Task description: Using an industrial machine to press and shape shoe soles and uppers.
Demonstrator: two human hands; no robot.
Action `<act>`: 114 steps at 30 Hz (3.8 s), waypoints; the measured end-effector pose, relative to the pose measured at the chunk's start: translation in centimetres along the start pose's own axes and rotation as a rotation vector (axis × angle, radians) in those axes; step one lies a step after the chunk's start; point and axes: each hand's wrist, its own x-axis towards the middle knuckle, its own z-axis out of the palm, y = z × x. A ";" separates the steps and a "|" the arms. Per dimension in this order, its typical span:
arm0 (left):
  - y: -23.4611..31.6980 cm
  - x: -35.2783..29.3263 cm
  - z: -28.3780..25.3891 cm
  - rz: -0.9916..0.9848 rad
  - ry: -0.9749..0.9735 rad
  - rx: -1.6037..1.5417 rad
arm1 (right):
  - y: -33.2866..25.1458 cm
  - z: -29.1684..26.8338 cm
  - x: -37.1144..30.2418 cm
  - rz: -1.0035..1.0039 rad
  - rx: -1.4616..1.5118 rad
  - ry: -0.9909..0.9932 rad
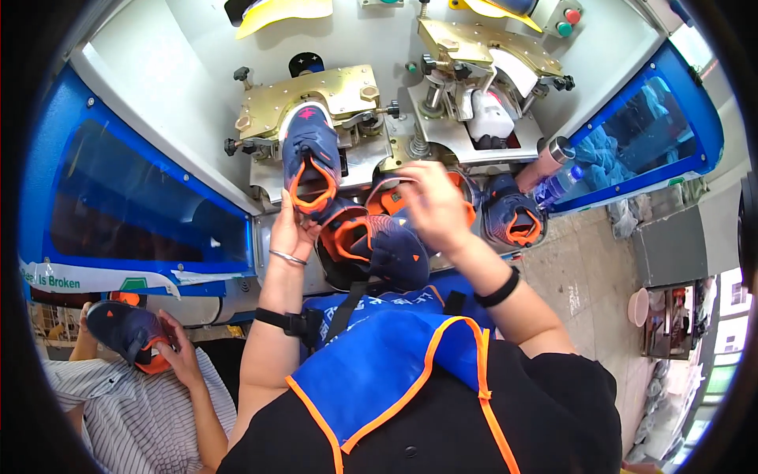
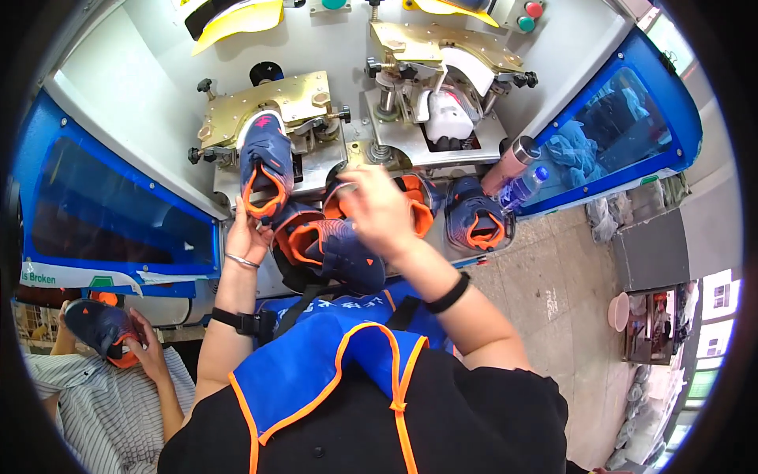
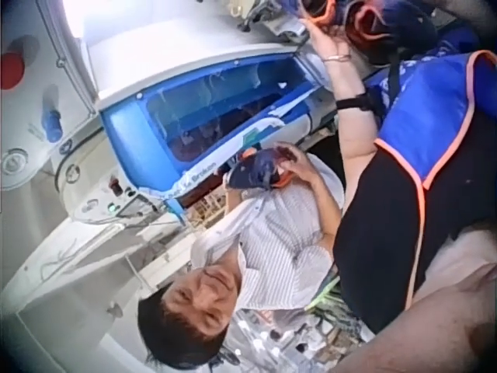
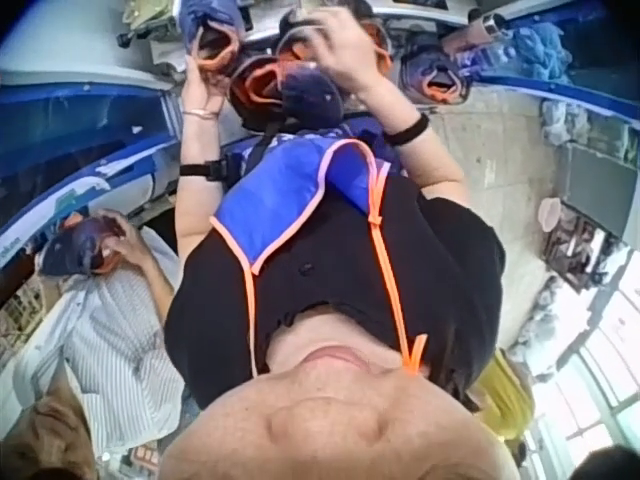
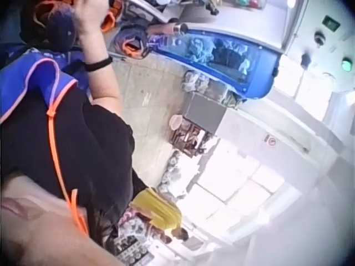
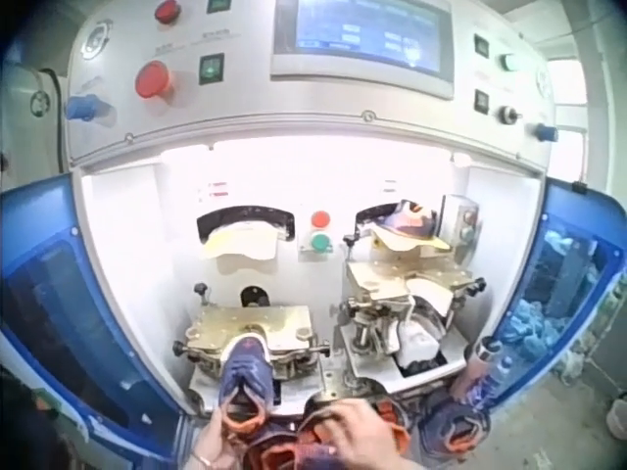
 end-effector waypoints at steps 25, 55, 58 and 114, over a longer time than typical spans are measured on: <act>-4.5 -12.1 10.2 0.318 -0.813 0.268 | -0.6 -9.0 -3.1 0.502 0.493 -0.172; 2.8 -10.3 -2.6 0.123 -0.429 -0.417 | -4.4 7.1 33.4 -0.419 -0.167 -0.004; 3.7 -10.0 -3.7 0.121 -0.410 -0.350 | -3.2 8.4 32.4 -0.268 -0.012 0.072; -17.3 -9.7 31.4 -0.095 -0.506 0.021 | 9.1 -24.4 -7.2 -0.081 -0.104 0.034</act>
